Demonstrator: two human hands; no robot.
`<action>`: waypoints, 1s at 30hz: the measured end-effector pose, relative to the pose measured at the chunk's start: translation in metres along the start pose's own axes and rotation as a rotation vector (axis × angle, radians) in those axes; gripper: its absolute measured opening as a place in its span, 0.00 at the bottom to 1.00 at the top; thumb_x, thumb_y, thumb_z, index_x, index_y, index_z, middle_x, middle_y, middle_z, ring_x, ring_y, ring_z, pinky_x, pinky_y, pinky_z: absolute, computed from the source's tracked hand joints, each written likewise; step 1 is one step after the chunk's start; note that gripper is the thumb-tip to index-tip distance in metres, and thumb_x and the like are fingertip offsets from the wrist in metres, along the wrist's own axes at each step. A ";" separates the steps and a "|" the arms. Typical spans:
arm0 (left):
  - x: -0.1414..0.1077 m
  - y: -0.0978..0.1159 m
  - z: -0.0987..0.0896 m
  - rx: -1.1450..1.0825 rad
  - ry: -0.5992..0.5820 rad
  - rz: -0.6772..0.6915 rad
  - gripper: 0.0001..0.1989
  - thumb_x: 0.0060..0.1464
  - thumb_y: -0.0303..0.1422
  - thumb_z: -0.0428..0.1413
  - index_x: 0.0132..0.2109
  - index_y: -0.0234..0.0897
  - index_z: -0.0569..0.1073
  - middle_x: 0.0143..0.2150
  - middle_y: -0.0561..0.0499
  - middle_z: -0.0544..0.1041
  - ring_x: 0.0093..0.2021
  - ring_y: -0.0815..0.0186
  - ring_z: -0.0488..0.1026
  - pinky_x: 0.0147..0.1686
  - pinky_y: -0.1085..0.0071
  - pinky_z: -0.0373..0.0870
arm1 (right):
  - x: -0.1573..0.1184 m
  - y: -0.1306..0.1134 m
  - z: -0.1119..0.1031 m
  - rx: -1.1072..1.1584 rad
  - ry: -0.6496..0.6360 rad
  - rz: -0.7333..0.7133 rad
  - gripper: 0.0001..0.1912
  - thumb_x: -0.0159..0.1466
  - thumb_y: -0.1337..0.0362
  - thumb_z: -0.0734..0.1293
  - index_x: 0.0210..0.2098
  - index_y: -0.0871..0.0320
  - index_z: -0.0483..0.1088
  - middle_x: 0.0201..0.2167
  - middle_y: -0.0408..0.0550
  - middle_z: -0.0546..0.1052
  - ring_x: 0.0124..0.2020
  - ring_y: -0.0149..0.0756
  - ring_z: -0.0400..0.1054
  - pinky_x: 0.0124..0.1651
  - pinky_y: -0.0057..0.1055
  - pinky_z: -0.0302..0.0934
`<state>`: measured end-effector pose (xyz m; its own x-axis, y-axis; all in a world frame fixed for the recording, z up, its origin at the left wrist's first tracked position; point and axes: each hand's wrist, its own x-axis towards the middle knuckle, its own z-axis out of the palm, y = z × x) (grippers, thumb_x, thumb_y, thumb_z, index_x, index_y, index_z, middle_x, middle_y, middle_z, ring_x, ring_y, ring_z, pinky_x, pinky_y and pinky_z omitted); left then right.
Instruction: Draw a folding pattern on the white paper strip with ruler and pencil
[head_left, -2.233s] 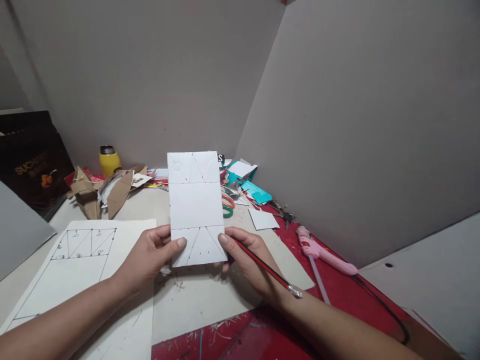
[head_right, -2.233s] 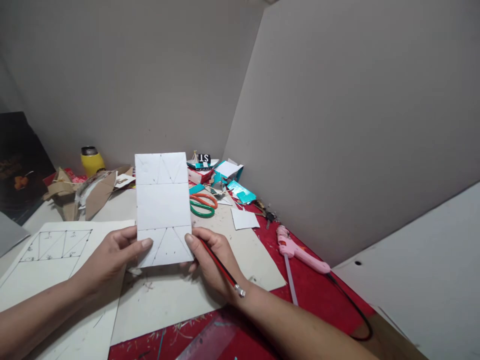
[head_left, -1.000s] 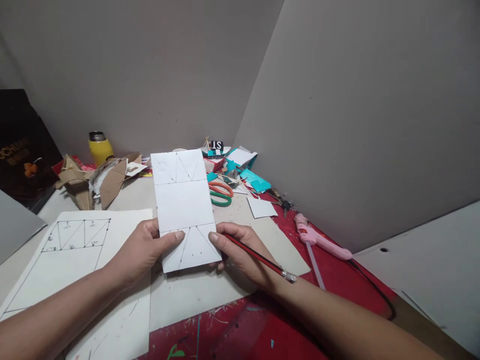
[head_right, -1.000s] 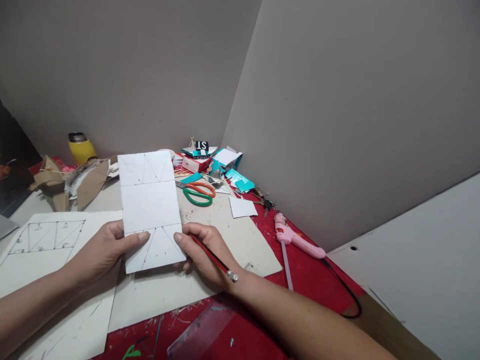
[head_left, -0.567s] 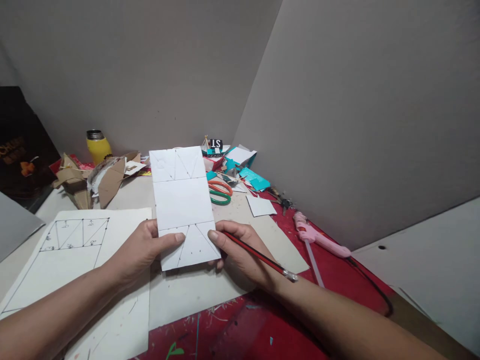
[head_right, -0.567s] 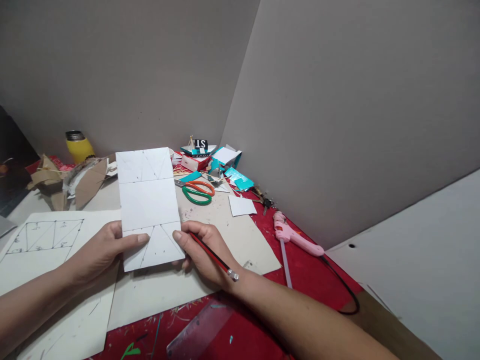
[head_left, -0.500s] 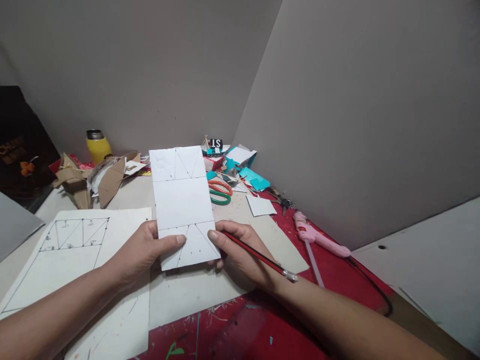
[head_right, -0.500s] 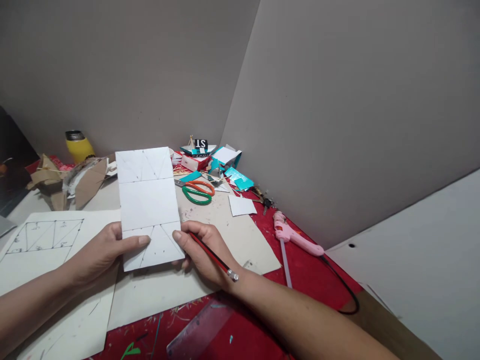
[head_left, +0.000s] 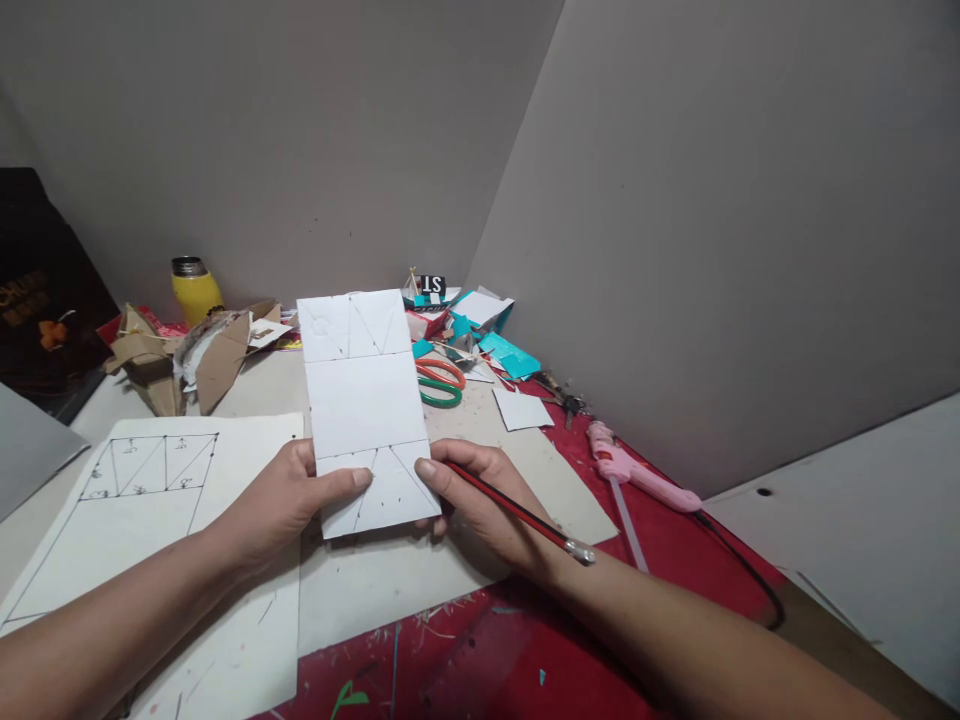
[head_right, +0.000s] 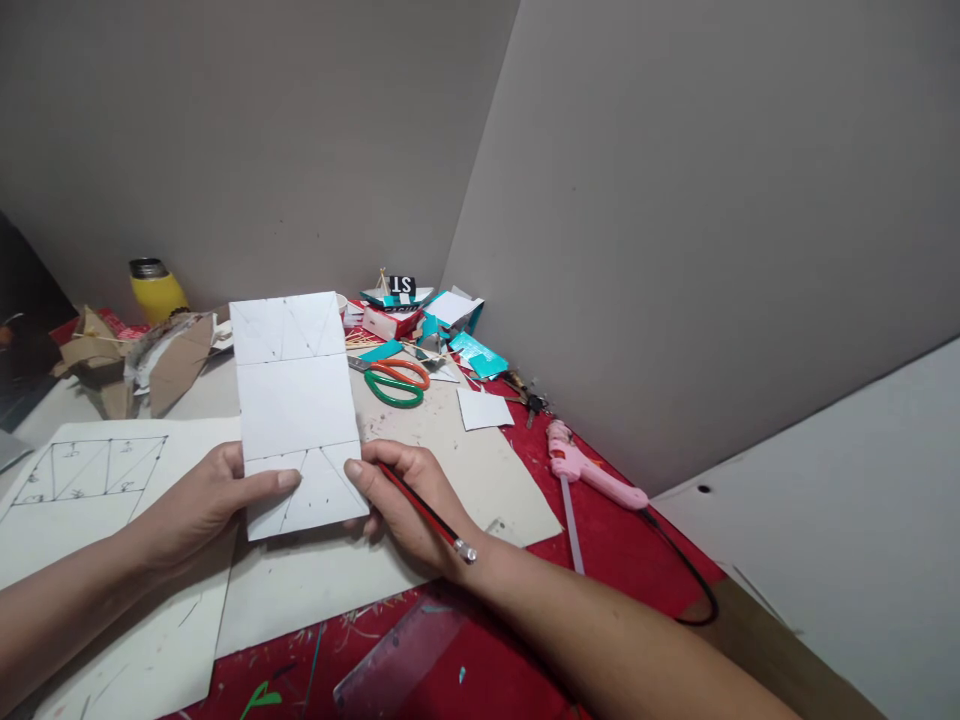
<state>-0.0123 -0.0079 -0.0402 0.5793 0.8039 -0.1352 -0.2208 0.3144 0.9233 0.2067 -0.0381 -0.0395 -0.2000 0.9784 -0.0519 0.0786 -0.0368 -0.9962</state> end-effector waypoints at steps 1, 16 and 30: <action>0.000 0.000 0.000 -0.001 0.009 0.001 0.17 0.54 0.35 0.67 0.50 0.35 0.82 0.44 0.39 0.85 0.40 0.53 0.81 0.48 0.56 0.75 | 0.000 0.000 0.000 -0.001 0.001 0.000 0.23 0.63 0.44 0.70 0.31 0.59 0.72 0.22 0.42 0.75 0.19 0.28 0.69 0.22 0.25 0.63; 0.000 -0.001 0.001 -0.061 0.042 0.019 0.18 0.51 0.34 0.68 0.49 0.33 0.82 0.43 0.39 0.85 0.39 0.55 0.81 0.45 0.58 0.76 | 0.001 0.003 0.001 0.049 0.034 0.003 0.22 0.62 0.45 0.71 0.32 0.59 0.73 0.21 0.42 0.76 0.18 0.28 0.70 0.21 0.23 0.63; 0.001 -0.006 -0.003 -0.006 0.037 0.075 0.21 0.51 0.38 0.68 0.50 0.32 0.82 0.44 0.37 0.84 0.39 0.55 0.81 0.45 0.61 0.75 | 0.000 -0.001 0.004 0.011 0.050 -0.001 0.26 0.60 0.42 0.71 0.37 0.61 0.76 0.21 0.43 0.76 0.20 0.30 0.71 0.21 0.23 0.63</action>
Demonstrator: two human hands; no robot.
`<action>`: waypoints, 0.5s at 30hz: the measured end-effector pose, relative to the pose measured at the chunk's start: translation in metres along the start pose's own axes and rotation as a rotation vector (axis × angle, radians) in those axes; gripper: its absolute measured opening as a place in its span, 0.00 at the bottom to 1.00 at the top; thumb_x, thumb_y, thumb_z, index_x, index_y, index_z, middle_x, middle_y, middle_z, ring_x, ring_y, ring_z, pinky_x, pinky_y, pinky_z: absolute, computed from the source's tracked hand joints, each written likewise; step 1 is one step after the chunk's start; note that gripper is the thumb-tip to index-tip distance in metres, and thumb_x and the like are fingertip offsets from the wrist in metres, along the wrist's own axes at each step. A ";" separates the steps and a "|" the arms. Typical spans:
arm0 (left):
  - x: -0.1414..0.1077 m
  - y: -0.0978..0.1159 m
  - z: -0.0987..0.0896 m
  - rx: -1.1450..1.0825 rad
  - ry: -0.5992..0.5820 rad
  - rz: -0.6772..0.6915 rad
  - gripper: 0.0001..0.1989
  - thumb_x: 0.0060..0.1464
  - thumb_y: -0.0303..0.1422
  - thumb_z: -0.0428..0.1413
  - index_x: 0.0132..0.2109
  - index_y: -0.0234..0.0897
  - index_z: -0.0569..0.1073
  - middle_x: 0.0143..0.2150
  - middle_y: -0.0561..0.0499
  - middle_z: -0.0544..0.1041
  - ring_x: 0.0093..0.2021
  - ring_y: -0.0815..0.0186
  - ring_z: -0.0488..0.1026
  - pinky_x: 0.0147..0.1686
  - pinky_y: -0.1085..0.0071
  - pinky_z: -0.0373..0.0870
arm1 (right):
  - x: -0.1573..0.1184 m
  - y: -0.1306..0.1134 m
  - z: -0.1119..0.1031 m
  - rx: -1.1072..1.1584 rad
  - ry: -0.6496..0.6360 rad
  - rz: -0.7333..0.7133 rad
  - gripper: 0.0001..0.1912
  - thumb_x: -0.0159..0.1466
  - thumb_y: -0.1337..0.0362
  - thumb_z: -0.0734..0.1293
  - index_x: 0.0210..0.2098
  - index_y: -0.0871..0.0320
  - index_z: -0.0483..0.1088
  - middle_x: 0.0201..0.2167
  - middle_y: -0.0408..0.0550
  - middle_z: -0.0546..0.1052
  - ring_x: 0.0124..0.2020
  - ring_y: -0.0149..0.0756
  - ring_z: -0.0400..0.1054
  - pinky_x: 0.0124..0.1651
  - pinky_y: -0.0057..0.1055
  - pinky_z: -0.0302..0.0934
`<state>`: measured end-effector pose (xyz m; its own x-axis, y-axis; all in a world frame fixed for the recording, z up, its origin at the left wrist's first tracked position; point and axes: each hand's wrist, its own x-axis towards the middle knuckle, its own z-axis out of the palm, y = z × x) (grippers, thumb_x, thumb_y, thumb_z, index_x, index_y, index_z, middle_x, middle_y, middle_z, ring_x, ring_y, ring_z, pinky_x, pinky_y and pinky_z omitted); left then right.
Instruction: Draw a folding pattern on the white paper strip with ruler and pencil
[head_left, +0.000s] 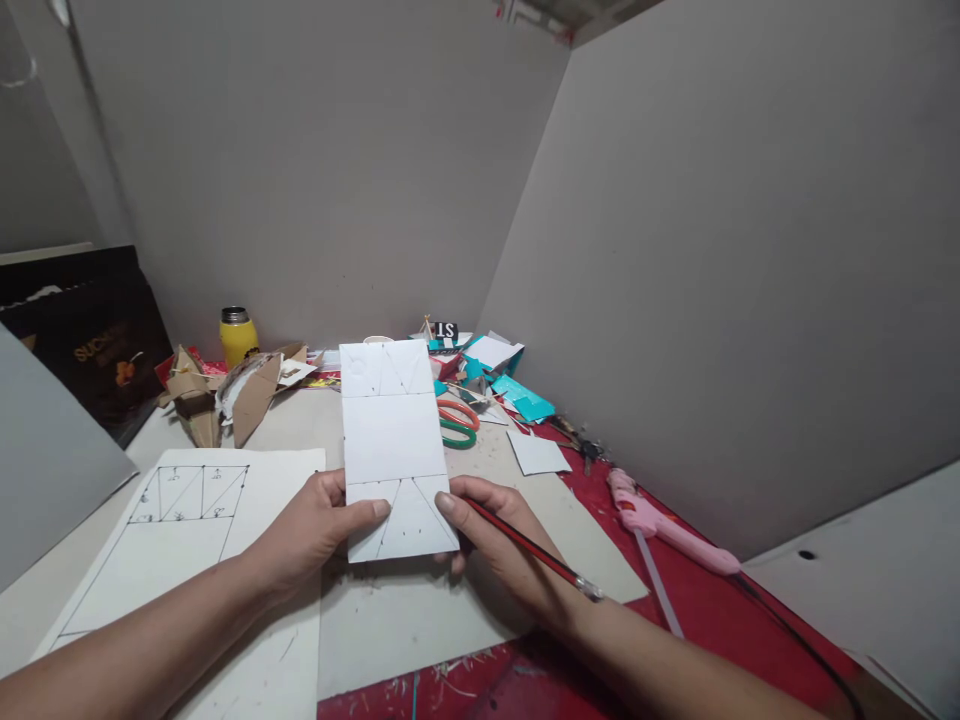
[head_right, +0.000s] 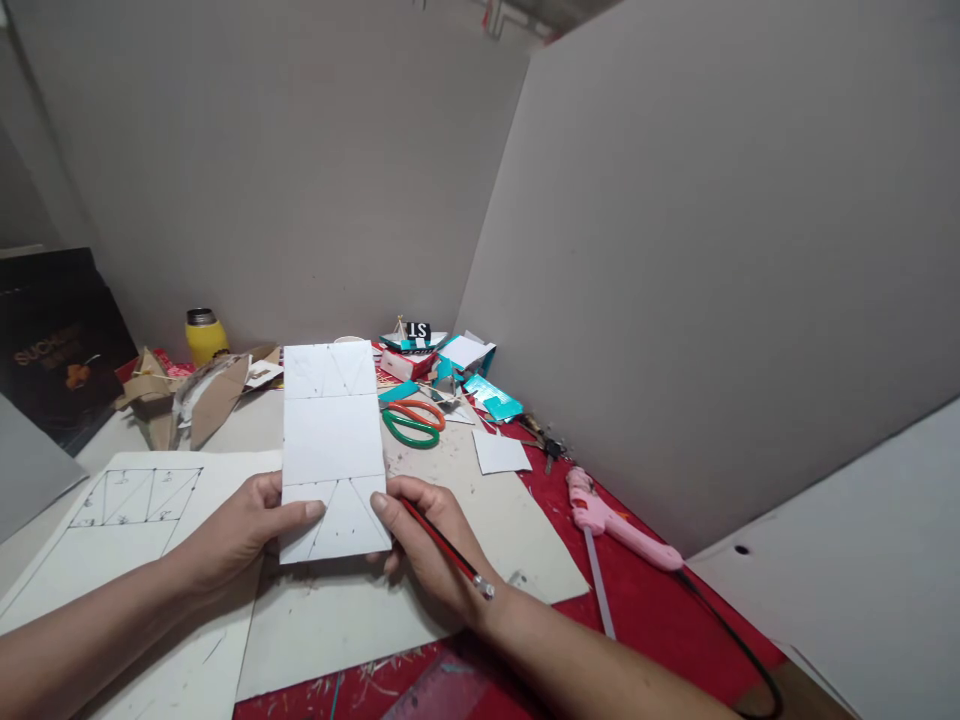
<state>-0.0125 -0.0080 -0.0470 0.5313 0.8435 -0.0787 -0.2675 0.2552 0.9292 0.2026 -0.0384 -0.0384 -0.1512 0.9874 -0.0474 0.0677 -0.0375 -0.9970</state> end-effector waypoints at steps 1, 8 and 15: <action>0.000 0.000 0.000 0.000 -0.001 0.001 0.20 0.51 0.38 0.68 0.50 0.32 0.82 0.44 0.37 0.84 0.39 0.55 0.81 0.44 0.62 0.75 | 0.000 0.000 0.000 0.001 0.001 -0.001 0.26 0.60 0.42 0.71 0.37 0.61 0.76 0.21 0.43 0.76 0.19 0.30 0.71 0.21 0.23 0.63; -0.001 0.002 0.002 -0.010 -0.010 0.007 0.19 0.52 0.37 0.68 0.50 0.32 0.82 0.43 0.37 0.84 0.38 0.55 0.81 0.44 0.61 0.75 | 0.000 0.000 0.000 -0.005 -0.004 -0.013 0.25 0.60 0.42 0.71 0.36 0.61 0.76 0.22 0.42 0.76 0.19 0.28 0.70 0.21 0.22 0.63; 0.001 -0.002 -0.001 -0.004 -0.008 0.009 0.22 0.51 0.38 0.69 0.51 0.31 0.81 0.44 0.37 0.84 0.39 0.53 0.81 0.44 0.60 0.75 | 0.001 0.002 -0.001 -0.010 0.002 -0.017 0.26 0.59 0.41 0.72 0.37 0.61 0.76 0.22 0.42 0.75 0.21 0.29 0.71 0.22 0.23 0.65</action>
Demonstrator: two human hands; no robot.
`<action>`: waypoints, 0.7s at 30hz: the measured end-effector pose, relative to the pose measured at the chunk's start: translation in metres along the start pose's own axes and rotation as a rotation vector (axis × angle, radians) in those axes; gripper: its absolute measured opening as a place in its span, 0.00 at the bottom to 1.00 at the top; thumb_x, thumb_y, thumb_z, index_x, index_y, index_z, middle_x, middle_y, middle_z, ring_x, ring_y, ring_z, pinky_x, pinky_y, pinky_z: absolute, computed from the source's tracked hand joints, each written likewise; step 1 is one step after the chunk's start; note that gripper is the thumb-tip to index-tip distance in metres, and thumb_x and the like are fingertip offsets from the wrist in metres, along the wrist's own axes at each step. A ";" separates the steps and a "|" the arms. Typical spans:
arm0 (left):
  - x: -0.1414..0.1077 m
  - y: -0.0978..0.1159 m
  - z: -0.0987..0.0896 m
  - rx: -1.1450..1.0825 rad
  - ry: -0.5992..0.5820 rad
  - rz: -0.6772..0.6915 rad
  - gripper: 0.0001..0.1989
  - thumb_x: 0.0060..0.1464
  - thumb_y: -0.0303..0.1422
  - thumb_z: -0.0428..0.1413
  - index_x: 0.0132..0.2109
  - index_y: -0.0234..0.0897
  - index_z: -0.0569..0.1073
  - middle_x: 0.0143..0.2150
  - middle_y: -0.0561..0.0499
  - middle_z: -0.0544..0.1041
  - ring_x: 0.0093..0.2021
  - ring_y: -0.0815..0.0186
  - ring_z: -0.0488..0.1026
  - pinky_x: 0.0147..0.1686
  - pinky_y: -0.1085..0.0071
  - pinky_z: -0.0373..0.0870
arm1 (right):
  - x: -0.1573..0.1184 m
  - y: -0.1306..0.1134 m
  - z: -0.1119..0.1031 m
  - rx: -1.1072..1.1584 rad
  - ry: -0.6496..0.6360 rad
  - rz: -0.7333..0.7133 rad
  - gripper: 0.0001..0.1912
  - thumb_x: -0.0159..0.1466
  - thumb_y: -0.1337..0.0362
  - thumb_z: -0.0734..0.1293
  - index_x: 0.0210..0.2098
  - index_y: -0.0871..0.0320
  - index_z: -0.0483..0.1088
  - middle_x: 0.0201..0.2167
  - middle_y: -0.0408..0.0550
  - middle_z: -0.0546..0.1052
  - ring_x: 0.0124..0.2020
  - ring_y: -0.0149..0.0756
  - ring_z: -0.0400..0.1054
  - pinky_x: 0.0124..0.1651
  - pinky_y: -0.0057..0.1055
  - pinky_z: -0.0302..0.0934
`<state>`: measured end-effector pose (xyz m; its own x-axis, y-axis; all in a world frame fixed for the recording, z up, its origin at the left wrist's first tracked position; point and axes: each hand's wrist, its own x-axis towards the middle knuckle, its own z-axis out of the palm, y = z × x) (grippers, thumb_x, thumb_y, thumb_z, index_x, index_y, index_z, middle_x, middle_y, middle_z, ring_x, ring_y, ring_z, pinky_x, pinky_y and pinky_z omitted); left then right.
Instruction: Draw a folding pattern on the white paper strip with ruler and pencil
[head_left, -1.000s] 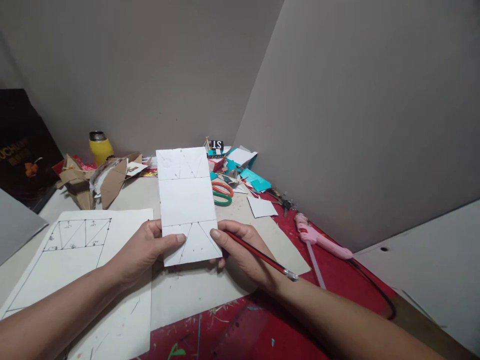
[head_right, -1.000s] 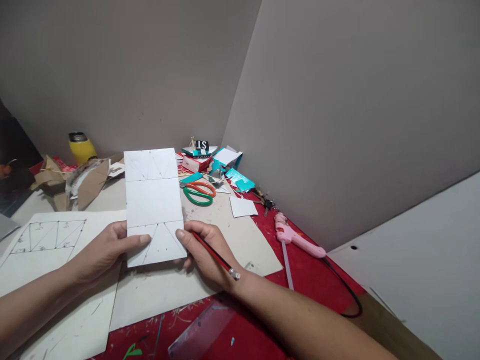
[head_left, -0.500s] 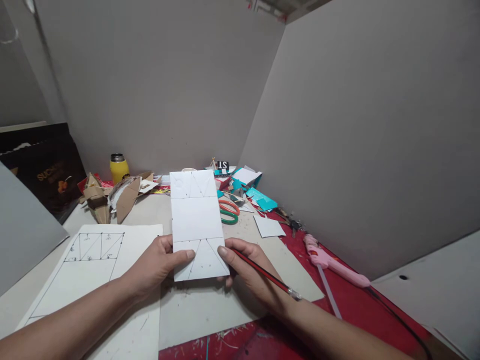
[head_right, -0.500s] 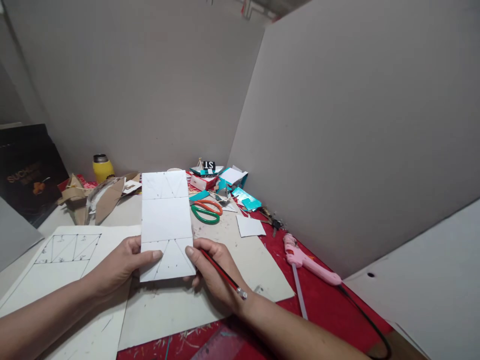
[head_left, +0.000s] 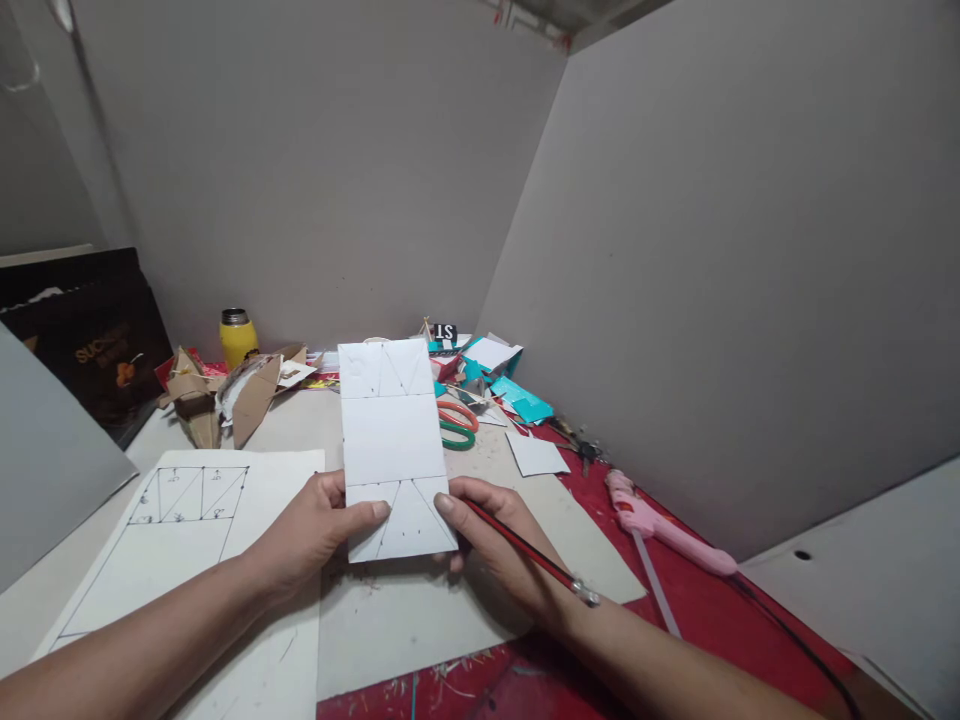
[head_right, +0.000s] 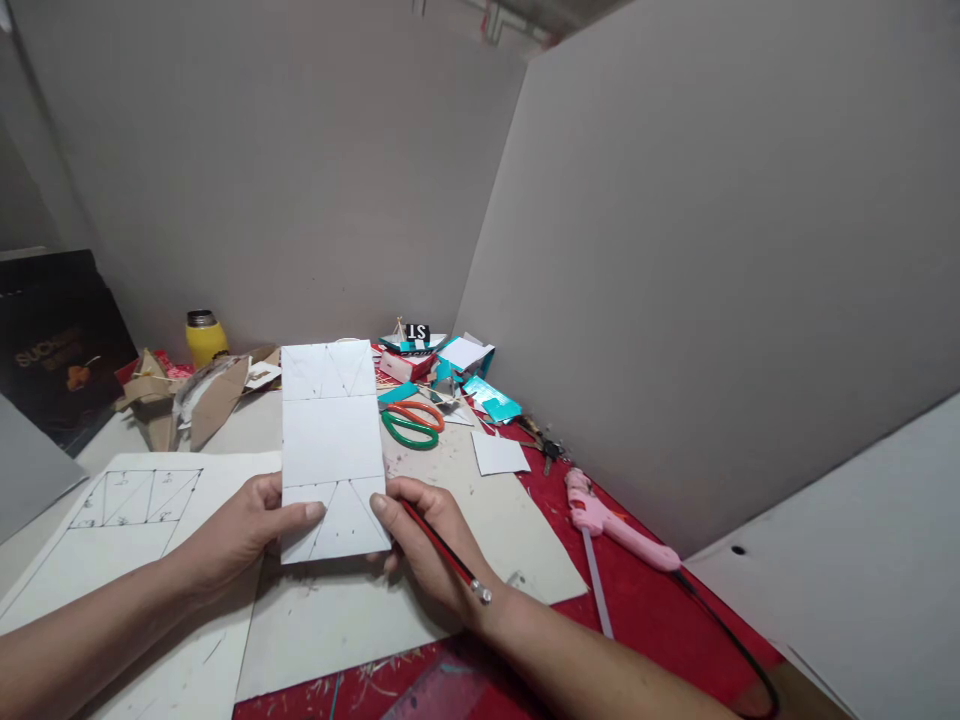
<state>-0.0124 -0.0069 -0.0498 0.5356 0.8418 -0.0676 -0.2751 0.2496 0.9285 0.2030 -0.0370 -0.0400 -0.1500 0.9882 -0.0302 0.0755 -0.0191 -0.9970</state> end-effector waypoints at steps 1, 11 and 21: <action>0.000 0.000 0.000 0.000 -0.003 0.001 0.22 0.51 0.38 0.69 0.51 0.32 0.81 0.44 0.37 0.84 0.40 0.53 0.81 0.45 0.60 0.75 | 0.000 0.000 0.000 -0.001 -0.001 0.000 0.27 0.59 0.41 0.71 0.36 0.61 0.75 0.23 0.42 0.75 0.21 0.29 0.71 0.22 0.23 0.65; 0.000 0.000 -0.001 0.004 -0.024 0.017 0.20 0.52 0.37 0.68 0.51 0.33 0.81 0.45 0.38 0.84 0.40 0.54 0.81 0.47 0.60 0.75 | -0.002 -0.002 0.002 -0.009 0.002 -0.007 0.27 0.58 0.40 0.71 0.34 0.61 0.74 0.23 0.43 0.76 0.20 0.29 0.71 0.21 0.23 0.64; 0.000 -0.001 -0.003 0.015 -0.025 0.022 0.21 0.52 0.37 0.68 0.51 0.33 0.81 0.45 0.38 0.84 0.41 0.54 0.81 0.48 0.59 0.75 | 0.000 -0.003 0.001 -0.021 0.000 -0.017 0.26 0.59 0.40 0.71 0.32 0.60 0.73 0.22 0.42 0.74 0.21 0.29 0.71 0.22 0.23 0.65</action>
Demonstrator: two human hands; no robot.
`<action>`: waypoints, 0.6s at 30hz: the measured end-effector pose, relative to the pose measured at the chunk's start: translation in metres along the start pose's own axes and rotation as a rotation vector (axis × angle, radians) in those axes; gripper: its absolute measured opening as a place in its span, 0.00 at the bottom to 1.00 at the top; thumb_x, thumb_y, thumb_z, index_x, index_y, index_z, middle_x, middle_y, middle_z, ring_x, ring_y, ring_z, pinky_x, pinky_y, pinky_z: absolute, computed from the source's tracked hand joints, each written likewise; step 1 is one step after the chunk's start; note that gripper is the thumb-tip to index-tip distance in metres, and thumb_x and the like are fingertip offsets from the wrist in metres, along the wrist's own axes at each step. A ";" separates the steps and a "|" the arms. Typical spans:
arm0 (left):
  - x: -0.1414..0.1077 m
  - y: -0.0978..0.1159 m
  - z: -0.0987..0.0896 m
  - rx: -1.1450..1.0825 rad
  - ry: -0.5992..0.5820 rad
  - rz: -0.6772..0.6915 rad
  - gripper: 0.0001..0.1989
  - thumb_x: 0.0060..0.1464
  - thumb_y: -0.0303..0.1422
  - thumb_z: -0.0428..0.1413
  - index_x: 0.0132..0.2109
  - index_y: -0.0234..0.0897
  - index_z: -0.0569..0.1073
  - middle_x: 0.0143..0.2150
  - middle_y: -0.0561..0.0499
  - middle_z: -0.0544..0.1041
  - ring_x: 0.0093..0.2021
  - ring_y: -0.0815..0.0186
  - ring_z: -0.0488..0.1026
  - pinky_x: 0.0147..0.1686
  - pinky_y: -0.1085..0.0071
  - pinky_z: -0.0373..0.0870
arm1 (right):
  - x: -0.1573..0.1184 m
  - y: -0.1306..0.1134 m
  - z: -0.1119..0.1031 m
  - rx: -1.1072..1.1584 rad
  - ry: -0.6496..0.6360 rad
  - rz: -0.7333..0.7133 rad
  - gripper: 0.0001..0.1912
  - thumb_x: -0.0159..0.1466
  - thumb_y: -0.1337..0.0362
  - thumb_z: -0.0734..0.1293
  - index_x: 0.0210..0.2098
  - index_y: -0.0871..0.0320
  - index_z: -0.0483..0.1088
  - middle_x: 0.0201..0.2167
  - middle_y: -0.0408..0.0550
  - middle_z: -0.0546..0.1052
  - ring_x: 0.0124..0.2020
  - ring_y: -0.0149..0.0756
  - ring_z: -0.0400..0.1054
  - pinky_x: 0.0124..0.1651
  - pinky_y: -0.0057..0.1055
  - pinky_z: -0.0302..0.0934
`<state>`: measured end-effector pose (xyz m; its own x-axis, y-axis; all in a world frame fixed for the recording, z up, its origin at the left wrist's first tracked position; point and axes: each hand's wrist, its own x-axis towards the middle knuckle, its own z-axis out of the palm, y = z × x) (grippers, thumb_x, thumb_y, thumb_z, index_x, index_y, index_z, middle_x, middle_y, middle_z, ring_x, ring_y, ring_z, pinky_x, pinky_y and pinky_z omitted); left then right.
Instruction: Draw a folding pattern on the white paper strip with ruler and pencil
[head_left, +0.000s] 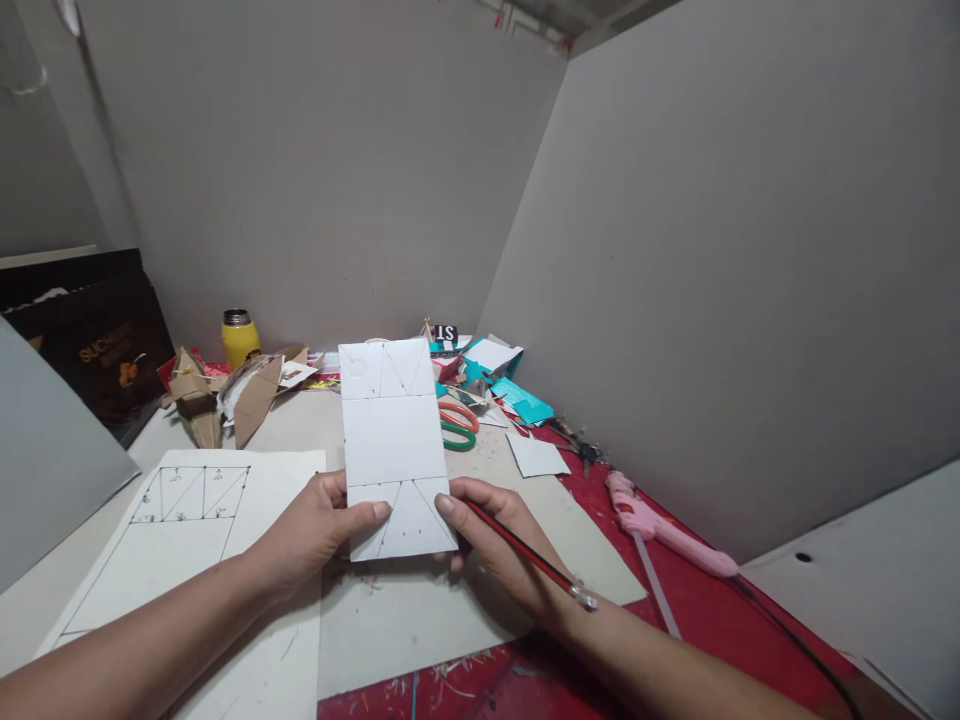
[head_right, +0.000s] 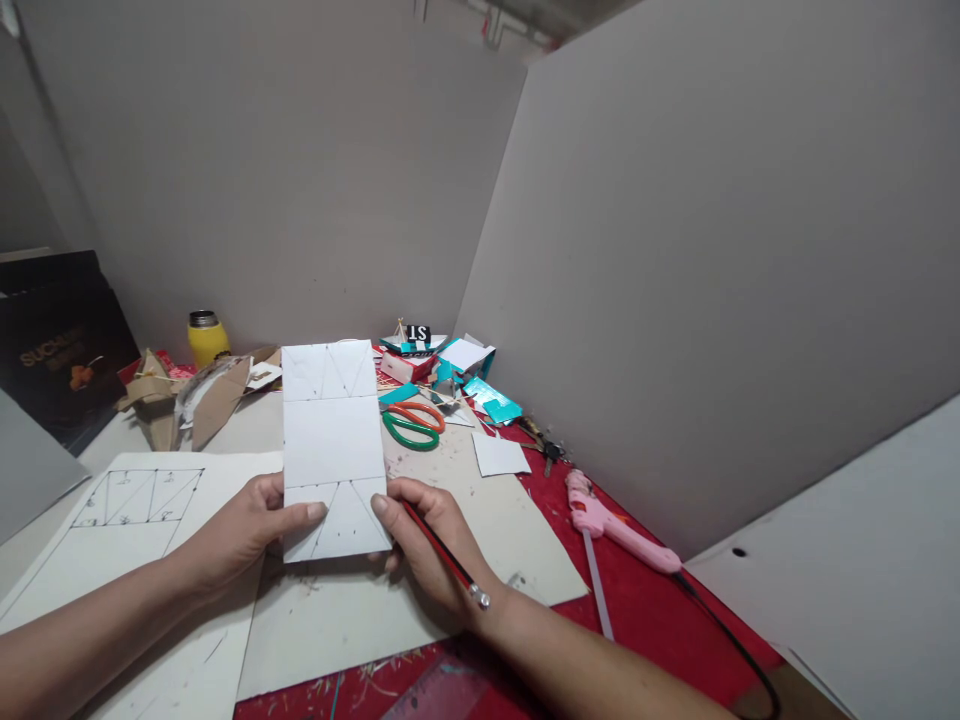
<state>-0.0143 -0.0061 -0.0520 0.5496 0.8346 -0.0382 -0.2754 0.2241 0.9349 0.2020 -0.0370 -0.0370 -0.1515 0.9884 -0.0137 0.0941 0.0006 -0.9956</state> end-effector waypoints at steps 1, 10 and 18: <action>0.000 0.000 0.000 0.000 0.001 0.000 0.21 0.52 0.37 0.68 0.51 0.33 0.81 0.45 0.37 0.84 0.40 0.54 0.81 0.47 0.59 0.75 | 0.000 0.000 0.000 -0.001 -0.003 -0.002 0.26 0.59 0.40 0.71 0.32 0.60 0.73 0.22 0.42 0.74 0.21 0.29 0.71 0.22 0.23 0.65; 0.002 -0.001 0.000 -0.029 0.003 -0.023 0.21 0.52 0.37 0.68 0.52 0.34 0.81 0.46 0.38 0.84 0.42 0.53 0.81 0.51 0.55 0.74 | 0.000 0.005 -0.001 0.026 -0.010 0.016 0.23 0.60 0.43 0.71 0.33 0.59 0.73 0.24 0.42 0.76 0.22 0.31 0.73 0.22 0.24 0.66; 0.002 0.001 0.000 -0.028 0.003 -0.052 0.20 0.52 0.36 0.68 0.51 0.33 0.81 0.45 0.38 0.84 0.40 0.54 0.81 0.48 0.58 0.75 | -0.001 0.006 -0.003 0.026 -0.021 0.030 0.22 0.62 0.44 0.70 0.33 0.59 0.72 0.23 0.42 0.76 0.19 0.29 0.71 0.22 0.23 0.66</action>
<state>-0.0136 -0.0041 -0.0512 0.5615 0.8228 -0.0877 -0.2685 0.2814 0.9213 0.2051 -0.0373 -0.0428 -0.1691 0.9845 -0.0455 0.0737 -0.0334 -0.9967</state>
